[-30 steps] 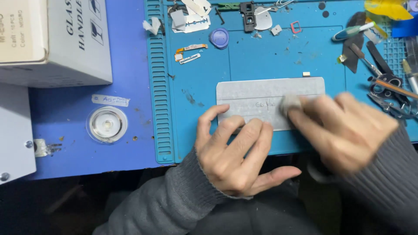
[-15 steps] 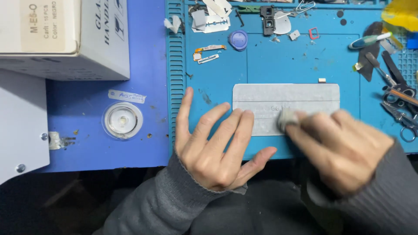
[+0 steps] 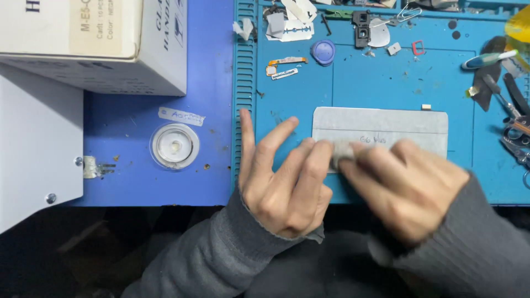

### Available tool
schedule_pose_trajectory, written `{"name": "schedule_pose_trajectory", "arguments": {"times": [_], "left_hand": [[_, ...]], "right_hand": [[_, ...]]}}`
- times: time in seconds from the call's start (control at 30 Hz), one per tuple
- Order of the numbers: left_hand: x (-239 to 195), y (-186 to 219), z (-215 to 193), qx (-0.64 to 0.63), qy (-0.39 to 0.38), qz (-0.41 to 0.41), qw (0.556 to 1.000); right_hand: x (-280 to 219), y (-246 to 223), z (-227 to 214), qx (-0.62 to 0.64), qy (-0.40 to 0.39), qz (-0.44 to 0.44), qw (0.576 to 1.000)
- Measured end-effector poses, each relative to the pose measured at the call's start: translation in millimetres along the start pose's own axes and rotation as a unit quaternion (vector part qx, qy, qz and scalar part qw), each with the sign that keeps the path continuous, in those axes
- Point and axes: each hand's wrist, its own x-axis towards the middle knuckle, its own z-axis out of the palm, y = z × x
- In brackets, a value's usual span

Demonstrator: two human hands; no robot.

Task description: Cutting a grey template sheet with scissors, cleaning it with a cloth, and marking it with a pencil on a workbench.

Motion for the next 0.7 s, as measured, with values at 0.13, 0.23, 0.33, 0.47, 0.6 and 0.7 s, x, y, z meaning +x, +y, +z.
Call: {"name": "schedule_pose_trajectory", "arguments": {"times": [0.13, 0.23, 0.33, 0.47, 0.6, 0.7], "left_hand": [[-7.1, 2.3, 1.2, -0.064, -0.007, -0.051, 0.997], [-3.2, 3.0, 0.1, -0.132, 0.031, -0.074, 0.988], [-5.6, 7.9, 7.0, -0.118, 0.057, -0.096, 0.987], [-3.5, 10.5, 6.5, -0.110, 0.067, -0.106, 0.986], [-2.5, 13.2, 10.1, -0.116, 0.093, -0.115, 0.982], [-3.7, 11.8, 10.2, -0.113, 0.086, -0.112, 0.984]], "right_hand": [[21.6, 11.9, 15.2, -0.161, 0.057, 0.044, 0.984], [21.7, -5.6, 3.9, 0.001, 0.055, -0.011, 0.998], [31.2, 9.4, 14.1, -0.089, 0.115, -0.015, 0.989], [23.1, -11.3, 4.2, -0.071, 0.065, -0.013, 0.995], [44.2, 8.0, 18.9, -0.134, 0.120, -0.005, 0.984], [29.9, -12.3, 0.6, -0.011, 0.077, -0.027, 0.997]]}}
